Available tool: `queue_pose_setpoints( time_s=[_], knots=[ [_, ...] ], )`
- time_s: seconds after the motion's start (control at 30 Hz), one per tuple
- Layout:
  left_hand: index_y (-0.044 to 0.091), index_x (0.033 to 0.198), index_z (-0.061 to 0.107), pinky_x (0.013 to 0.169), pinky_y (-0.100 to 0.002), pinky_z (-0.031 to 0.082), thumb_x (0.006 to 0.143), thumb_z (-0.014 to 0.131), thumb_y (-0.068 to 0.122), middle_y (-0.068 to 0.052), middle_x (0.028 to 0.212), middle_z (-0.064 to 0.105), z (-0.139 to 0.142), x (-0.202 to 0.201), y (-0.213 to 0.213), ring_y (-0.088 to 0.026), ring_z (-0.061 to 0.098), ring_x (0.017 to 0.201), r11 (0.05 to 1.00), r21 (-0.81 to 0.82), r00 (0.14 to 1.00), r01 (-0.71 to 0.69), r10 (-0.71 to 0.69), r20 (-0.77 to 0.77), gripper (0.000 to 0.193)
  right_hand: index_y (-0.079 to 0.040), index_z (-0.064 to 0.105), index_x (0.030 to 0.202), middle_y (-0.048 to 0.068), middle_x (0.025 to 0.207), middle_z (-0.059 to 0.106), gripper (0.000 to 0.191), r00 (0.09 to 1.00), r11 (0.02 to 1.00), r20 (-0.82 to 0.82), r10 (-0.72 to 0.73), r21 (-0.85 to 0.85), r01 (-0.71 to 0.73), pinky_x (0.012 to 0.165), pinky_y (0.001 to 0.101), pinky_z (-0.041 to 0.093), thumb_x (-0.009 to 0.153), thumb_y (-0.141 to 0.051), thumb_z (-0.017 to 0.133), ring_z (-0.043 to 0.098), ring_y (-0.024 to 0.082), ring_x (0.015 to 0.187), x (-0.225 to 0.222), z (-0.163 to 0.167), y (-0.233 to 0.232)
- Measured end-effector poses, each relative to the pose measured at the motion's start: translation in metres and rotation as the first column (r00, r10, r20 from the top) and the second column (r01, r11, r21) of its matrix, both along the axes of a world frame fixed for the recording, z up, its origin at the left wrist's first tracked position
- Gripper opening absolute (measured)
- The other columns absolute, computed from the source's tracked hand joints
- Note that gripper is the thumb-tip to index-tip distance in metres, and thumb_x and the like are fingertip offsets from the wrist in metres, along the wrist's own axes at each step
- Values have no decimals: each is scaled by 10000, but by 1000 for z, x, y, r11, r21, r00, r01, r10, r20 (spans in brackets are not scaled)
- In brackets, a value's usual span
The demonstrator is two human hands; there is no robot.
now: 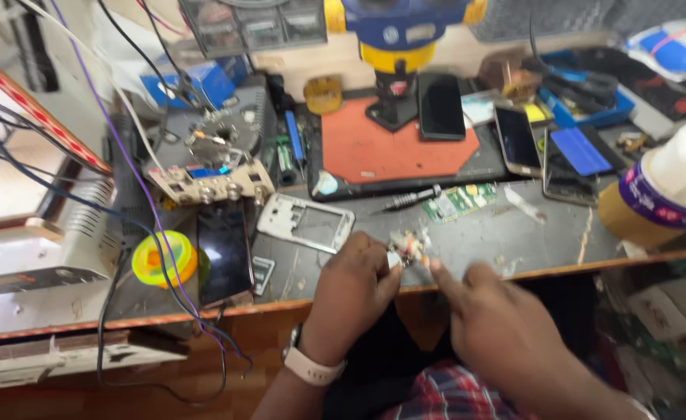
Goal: The person scrapes a small electronic component on a workbench, then scrapes a green circuit board. They pick up a disassembled smartphone, remove the back cover, and peel off a sticker from the battery. The person continues to peel stickers from the phone's interior and places the back cover aside.
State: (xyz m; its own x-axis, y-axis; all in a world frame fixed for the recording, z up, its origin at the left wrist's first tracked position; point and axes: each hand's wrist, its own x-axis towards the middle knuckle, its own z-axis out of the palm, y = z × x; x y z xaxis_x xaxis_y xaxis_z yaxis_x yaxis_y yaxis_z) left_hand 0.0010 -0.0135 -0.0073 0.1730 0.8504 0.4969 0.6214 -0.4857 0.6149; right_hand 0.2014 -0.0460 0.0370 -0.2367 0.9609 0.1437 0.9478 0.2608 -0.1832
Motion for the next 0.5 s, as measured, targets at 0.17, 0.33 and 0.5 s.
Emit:
queue_pose_setpoints(
  time_s=[0.17,0.33,0.5],
  knots=[
    [38,745,595,649,-435,533,796,803,146,-123,883,639,1,0,1,-333,664,750,1000,29,1000,2,-2,3,239,-237,670,1359,114,923,622,586,998,1000,-58,-8,22,10,647,477,557,787,-118,625,685,361,734,-1,7,-2],
    [26,776,606,672,-424,534,803,800,134,-117,944,668,0,0,0,-336,669,789,999,26,1000,18,-18,20,223,-297,673,1366,118,938,624,538,1000,998,-12,-21,-54,20,669,482,549,852,-149,609,671,358,718,6,5,-5],
    [31,766,616,673,-406,542,803,813,163,-96,986,690,-1,2,1,-302,684,787,1000,-14,999,-14,15,41,241,-155,683,1281,162,906,685,431,953,977,-297,-62,178,120,727,467,541,851,-179,685,689,365,797,35,2,24]
  ],
)
